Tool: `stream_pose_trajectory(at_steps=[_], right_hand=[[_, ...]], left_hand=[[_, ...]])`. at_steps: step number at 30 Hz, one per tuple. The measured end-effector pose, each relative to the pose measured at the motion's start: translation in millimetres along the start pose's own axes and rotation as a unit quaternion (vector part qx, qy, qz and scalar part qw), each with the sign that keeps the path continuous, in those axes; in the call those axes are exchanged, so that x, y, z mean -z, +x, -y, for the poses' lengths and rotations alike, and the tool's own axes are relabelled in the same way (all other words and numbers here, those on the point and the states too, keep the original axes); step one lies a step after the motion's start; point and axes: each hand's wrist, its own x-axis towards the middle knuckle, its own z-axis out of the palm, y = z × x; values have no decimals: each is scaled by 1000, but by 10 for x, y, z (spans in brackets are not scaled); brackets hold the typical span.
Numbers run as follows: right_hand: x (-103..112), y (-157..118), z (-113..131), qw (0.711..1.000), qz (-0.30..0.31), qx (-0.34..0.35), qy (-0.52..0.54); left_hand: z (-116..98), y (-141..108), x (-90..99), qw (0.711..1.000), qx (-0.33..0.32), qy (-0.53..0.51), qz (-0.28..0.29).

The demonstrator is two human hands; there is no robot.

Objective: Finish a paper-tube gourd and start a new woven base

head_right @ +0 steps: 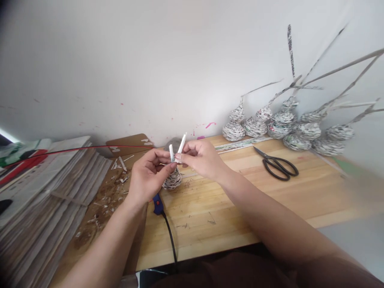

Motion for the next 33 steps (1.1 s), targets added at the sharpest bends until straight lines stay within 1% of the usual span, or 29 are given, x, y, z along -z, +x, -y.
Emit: stream_pose_trajectory(at_steps=[1,3,6,10,13,16,19,21,24,26,29,31,33], right_hand=[[6,5,4,1000,7,3,-3],[25,12,3,999,13,18,-41],[48,10,-11,993,6,48,-107],[32,-14,-4,987,-28,61,-145],[2,-35,22,986,-56,44,-149],[-14,-41,33,989,-70,13,-128],[-13,-27,12,993,-72,-21,-96],[-15,-14,-8,994,-72,-43,-68],[-32,1,-23,996,-64,-65,-7],[-45,8,-21,994,-54,-80,46],[-50,16,-6,986,-49,-119,105],[-42,19,7,982,-47,-136,119],[-33,17,20,985,-36,-131,110]], left_hand=[[-10,6,10,1000,11,-15,5],[-22,16,30,999,31,-39,5],[-16,25,38,997,44,-54,-13],[22,19,-2,996,39,-67,-41],[52,8,-47,996,31,-65,-60],[75,-8,-87,996,4,-43,-84],[80,-34,-119,994,-37,-13,-101],[74,-57,-133,990,-75,14,-117],[75,-97,-140,975,-146,97,-134],[102,-121,-137,960,-186,164,-131],[181,-139,-131,940,-219,231,-120],[235,-135,-125,933,-227,253,-114],[267,-121,-117,931,-230,260,-111]])
